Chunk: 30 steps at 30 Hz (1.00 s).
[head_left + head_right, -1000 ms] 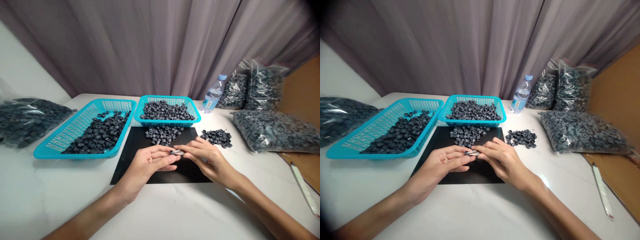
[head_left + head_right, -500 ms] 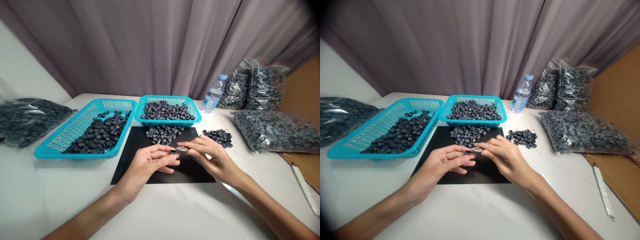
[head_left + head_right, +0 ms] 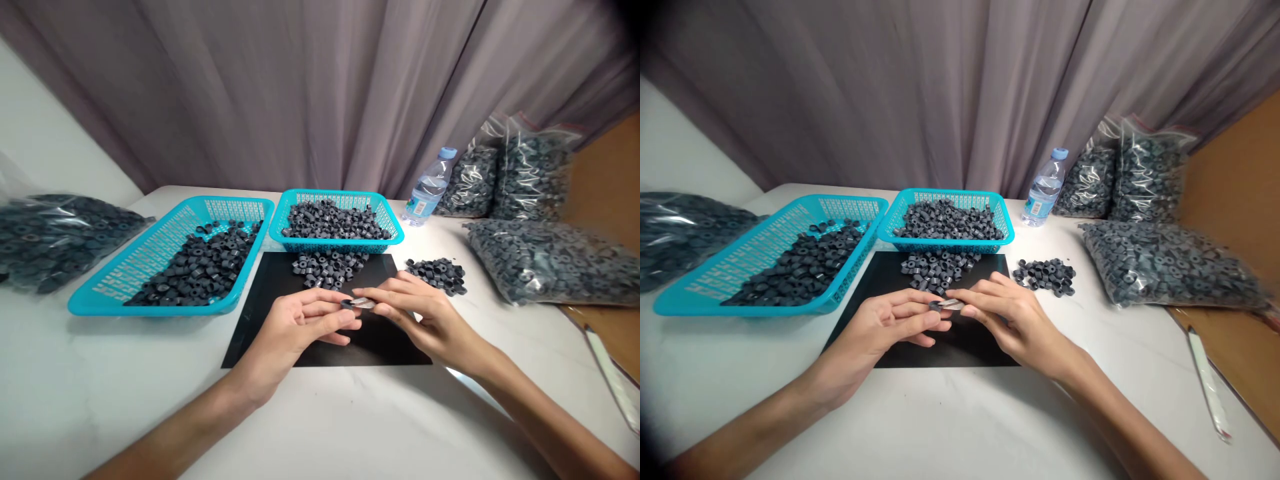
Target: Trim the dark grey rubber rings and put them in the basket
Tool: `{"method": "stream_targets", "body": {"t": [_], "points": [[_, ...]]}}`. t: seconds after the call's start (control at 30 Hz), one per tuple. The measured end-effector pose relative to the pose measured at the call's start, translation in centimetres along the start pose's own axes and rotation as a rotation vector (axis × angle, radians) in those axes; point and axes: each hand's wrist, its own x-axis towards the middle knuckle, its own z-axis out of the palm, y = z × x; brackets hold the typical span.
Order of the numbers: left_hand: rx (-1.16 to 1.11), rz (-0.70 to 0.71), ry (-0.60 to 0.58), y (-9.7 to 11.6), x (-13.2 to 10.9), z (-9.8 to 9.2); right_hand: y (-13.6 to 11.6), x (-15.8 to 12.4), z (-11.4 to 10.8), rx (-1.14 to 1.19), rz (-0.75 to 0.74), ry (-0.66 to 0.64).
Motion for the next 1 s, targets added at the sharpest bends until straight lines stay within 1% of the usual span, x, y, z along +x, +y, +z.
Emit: {"method": "stream_targets", "body": {"t": [0.2, 0.57, 1.0], "points": [[-0.016, 0.004, 0.002, -0.03, 0.05, 0.03, -0.03, 0.03, 0.01, -0.011, -0.027, 0.0], [0.029, 0.007, 0.009, -0.06, 0.07, 0.11, -0.08, -0.03, -0.06, -0.031, -0.023, -0.009], [0.05, 0.005, 0.027, -0.01, 0.17, 0.08, -0.37, 0.13, -0.06, -0.061, -0.049, 0.02]]}}
